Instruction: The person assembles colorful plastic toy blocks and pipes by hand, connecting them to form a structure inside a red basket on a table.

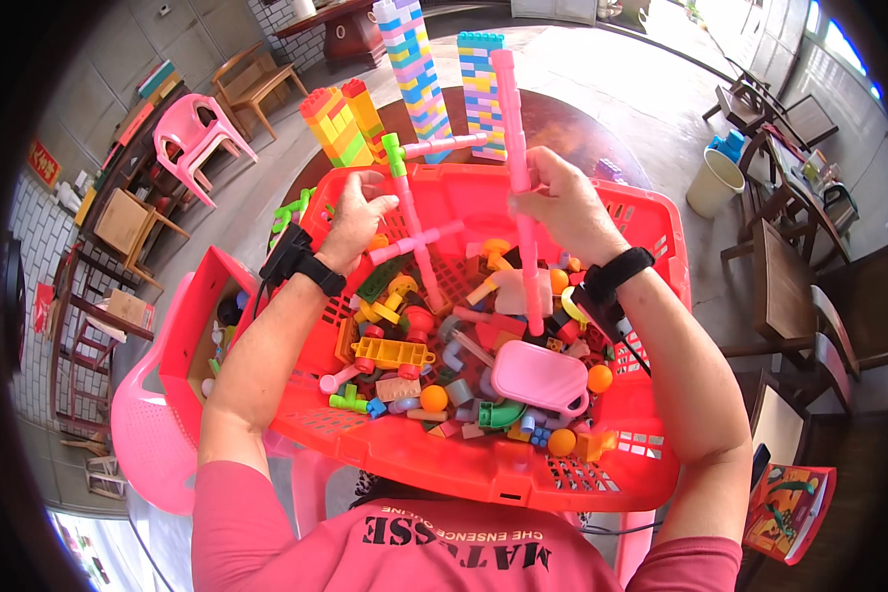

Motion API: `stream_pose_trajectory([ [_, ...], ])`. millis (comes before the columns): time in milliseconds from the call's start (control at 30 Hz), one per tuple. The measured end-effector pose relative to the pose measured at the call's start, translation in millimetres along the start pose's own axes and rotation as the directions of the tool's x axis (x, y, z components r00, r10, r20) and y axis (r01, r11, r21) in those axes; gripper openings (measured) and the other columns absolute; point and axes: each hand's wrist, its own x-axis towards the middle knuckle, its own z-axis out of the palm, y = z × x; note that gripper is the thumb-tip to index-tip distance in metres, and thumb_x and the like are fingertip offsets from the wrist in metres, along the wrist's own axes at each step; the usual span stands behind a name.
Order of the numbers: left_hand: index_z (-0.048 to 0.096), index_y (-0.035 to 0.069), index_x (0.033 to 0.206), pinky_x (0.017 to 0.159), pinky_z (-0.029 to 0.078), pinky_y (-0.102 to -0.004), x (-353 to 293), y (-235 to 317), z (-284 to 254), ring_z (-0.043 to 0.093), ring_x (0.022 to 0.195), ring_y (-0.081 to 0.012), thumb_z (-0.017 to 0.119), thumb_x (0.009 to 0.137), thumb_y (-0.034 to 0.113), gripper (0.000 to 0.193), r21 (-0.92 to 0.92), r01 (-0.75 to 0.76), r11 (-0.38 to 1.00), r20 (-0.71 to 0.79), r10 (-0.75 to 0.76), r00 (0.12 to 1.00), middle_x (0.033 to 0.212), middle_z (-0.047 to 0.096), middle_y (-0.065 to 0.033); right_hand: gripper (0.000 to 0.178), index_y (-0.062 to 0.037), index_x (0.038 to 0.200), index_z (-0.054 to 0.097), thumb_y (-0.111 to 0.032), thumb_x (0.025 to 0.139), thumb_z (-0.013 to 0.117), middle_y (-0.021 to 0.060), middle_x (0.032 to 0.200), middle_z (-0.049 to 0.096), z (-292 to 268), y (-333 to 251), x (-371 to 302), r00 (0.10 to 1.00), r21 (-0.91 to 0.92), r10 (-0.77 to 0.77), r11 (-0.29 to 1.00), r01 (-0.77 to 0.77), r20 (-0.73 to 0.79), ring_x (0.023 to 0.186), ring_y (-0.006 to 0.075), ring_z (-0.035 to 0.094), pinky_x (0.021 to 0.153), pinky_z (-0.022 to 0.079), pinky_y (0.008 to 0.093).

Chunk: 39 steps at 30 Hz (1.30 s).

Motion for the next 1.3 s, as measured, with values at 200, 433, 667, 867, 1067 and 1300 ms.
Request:
stream_pose_trajectory([
  [200, 0.054, 0.004, 0.107, 0.083, 0.049, -0.0294, 0, 7, 0, 0.057, 0.092, -0.0157, 0.065, 0.083, 0.001, 0.027, -0.053, -0.225, 0.973, -0.035, 0.223, 0.974, 0.098, 0.058, -0.0053, 0.025, -0.0009, 0.109, 0.056, -0.005, 0.086, 0.066, 0.0027, 0.088, 0.062, -3, -15, 0, 0.999, 0.164, -0.036, 0.986, 0.033, 0.017, 0.079, 0.009, 0.061, 0.071, 0.05, 0.0243],
  [433, 0.056, 0.004, 0.105, 0.077, 0.05, -0.0284, -2, 28, -4, 0.061, 0.086, -0.0152, 0.062, 0.084, 0.0, 0.023, -0.05, -0.459, 0.887, -0.038, 0.458, 0.888, 0.092, 0.061, -0.0065, 0.027, -0.0022, 0.111, 0.055, -0.017, 0.09, 0.065, 0.0016, 0.09, 0.062, 2, -6, -6, 0.999, 0.135, 0.032, 0.99, -0.035, 0.024, 0.08, 0.0076, 0.06, 0.068, 0.05, 0.0251],
  [667, 0.057, 0.004, 0.108, 0.078, 0.048, -0.025, -31, 71, 8, 0.059, 0.086, -0.0088, 0.061, 0.09, 0.011, 0.02, -0.092, -0.322, 0.942, 0.499, 0.323, 0.804, 0.092, 0.061, -0.0021, 0.028, -0.0027, 0.106, 0.05, -0.019, 0.09, 0.066, 0.0033, 0.092, 0.06, -1, -6, -24, 0.998, 0.162, 0.044, 0.986, -0.035, -0.053, 0.084, 0.0095, 0.06, 0.068, 0.054, 0.0259],
  [867, 0.057, 0.003, 0.111, 0.083, 0.049, -0.0285, -52, 67, 22, 0.058, 0.096, -0.0108, 0.065, 0.089, 0.019, 0.028, 0.115, -0.4, 0.909, 0.678, 0.223, 0.701, 0.099, 0.061, -0.0048, 0.031, -0.0033, 0.107, 0.051, -0.019, 0.088, 0.069, 0.0039, 0.089, 0.059, 7, -11, -13, 0.998, 0.09, 0.001, 0.996, 0.004, -0.056, 0.078, 0.0104, 0.06, 0.062, 0.053, 0.0259],
  [1067, 0.06, 0.002, 0.107, 0.084, 0.05, -0.0286, -34, 46, 11, 0.061, 0.094, -0.0131, 0.064, 0.088, 0.016, 0.025, 0.084, -0.289, 0.954, 0.652, 0.167, 0.74, 0.097, 0.062, -0.0038, 0.028, -0.0058, 0.109, 0.051, -0.015, 0.088, 0.067, 0.0004, 0.088, 0.059, 27, -24, 16, 0.998, -0.108, -0.049, 0.993, 0.052, 0.028, 0.078, 0.0075, 0.059, 0.064, 0.052, 0.025],
  [1300, 0.06, 0.003, 0.108, 0.082, 0.05, -0.0295, -26, 44, -1, 0.062, 0.091, -0.0121, 0.063, 0.088, 0.014, 0.024, 0.159, -0.328, 0.931, 0.642, 0.155, 0.751, 0.095, 0.064, -0.0049, 0.029, -0.0051, 0.109, 0.053, -0.019, 0.088, 0.066, 0.0015, 0.091, 0.061, 21, -15, 43, 0.999, -0.097, -0.016, 0.995, 0.019, 0.029, 0.082, 0.0088, 0.06, 0.067, 0.051, 0.0257],
])
